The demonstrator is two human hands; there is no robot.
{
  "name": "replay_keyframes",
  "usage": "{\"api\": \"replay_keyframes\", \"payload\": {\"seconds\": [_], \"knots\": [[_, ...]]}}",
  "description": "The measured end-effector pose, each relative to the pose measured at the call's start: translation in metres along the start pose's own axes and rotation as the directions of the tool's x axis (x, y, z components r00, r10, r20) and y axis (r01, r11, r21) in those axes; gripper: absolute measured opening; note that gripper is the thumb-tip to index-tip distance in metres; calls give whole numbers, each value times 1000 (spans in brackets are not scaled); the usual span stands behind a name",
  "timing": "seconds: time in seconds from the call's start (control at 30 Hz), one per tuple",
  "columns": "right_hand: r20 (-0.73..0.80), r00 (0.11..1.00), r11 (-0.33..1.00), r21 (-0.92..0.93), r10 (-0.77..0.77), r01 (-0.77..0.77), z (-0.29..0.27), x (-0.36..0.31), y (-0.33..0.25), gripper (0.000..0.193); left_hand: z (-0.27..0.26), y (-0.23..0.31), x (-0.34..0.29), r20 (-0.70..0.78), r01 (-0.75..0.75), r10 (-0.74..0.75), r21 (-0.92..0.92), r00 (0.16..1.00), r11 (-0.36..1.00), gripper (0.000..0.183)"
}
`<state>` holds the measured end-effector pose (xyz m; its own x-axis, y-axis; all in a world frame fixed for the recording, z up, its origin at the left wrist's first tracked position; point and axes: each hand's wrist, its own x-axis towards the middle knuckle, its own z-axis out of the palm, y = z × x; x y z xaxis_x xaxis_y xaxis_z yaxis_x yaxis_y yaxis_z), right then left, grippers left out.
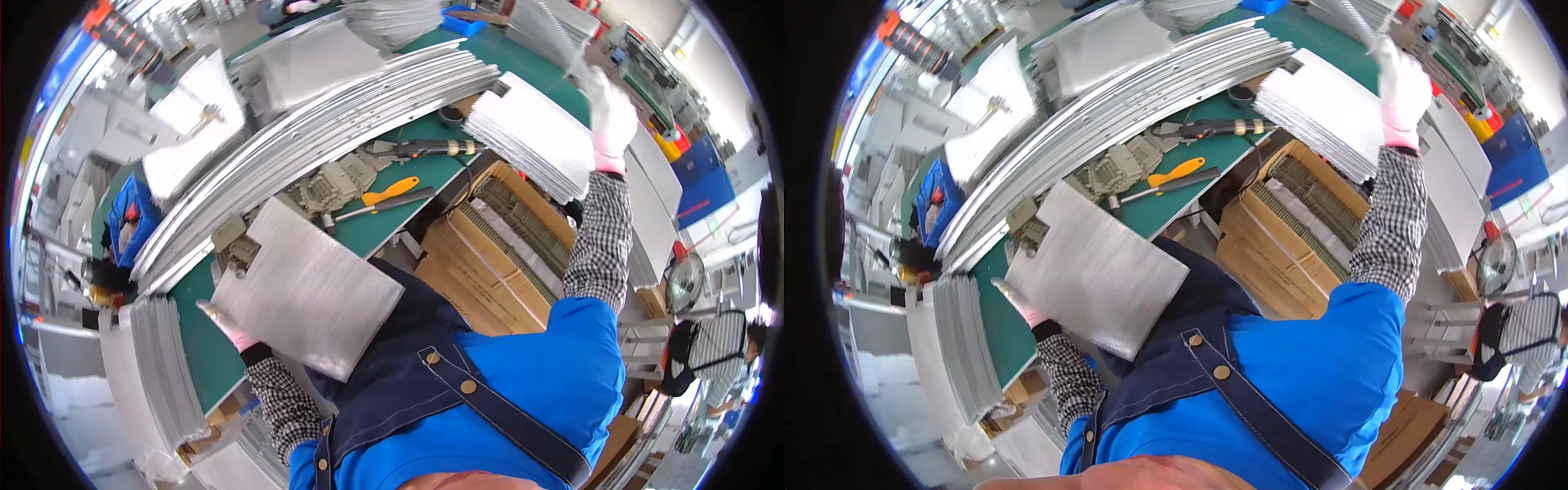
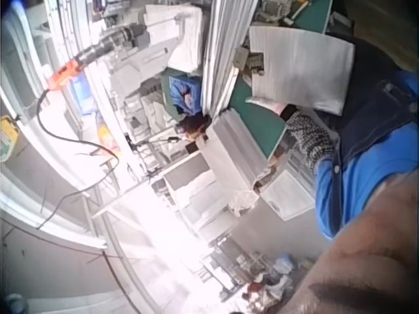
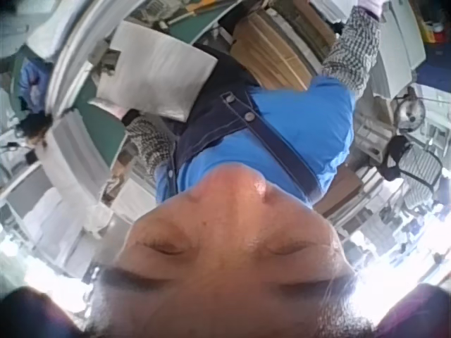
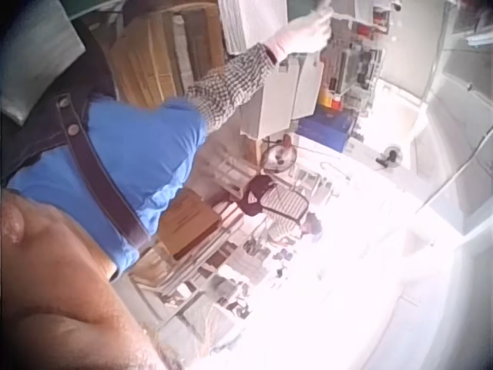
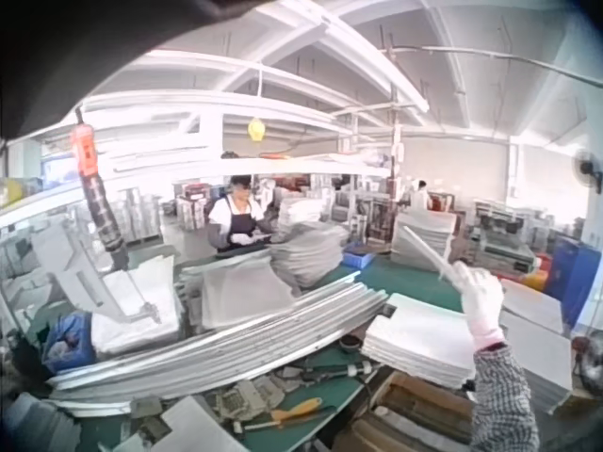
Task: The person assembles air filters by inserting a mesh panel into a frame, securing it with a plastic clip, and using a handheld tool to press the clip into place. The person repeats this process for multiple units, stacking completed filters on the table.
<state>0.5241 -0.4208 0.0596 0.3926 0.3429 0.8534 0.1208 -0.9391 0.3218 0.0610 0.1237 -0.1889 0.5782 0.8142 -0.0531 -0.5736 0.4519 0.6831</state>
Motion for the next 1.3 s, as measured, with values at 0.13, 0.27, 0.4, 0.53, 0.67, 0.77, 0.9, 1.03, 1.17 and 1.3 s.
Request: {"api": "replay_keyframes", "payload": {"seconds": [0.13, 0.27, 0.4, 0.53, 0.67, 0.77, 0.9, 1.03, 1.17, 1.3], "knots": [[127, 803, 376, 834, 583, -405, -50, -38, -88, 42, 27, 13, -22, -112, 88, -82, 50, 990, 995, 86], [699, 699, -416, 597, -150, -686, -114, -86, -223, 42, -30, -5, -8, -68, 82, -87, -61, 994, 995, 90], [532, 493, -338, 366, -688, -867, -122, -150, -323, 63, 1, -4, 0, -1, 198, -203, -224, 979, 954, 100], [396, 292, -192, 273, -870, -943, -138, -151, -370, 46, -12, -14, 20, 183, 60, -39, -113, 982, 992, 119], [436, 287, -157, 310, -853, -938, -133, -153, -373, 45, 24, 5, -5, 230, 175, -99, -341, 968, 924, 116], [448, 271, -117, 343, -852, -932, -138, -146, -369, 44, 19, 2, -6, 130, 145, -108, -319, 986, 937, 107], [439, 336, -124, 445, -833, -887, -137, -148, -370, 45, 35, 5, -13, 116, 160, -125, -378, 985, 912, 91], [412, 494, -12, 759, -766, -651, -114, -161, -377, 57, 36, 7, -10, 344, 185, -24, -442, 939, 878, 83], [410, 338, 31, 674, -847, -738, -141, -126, -373, 87, 38, 50, -21, 130, -122, 149, -194, 980, 973, 104], [175, 197, -113, 400, -965, -910, -157, -140, -379, 88, 68, 121, -29, -112, -442, 466, 188, 878, 877, 110]]}}
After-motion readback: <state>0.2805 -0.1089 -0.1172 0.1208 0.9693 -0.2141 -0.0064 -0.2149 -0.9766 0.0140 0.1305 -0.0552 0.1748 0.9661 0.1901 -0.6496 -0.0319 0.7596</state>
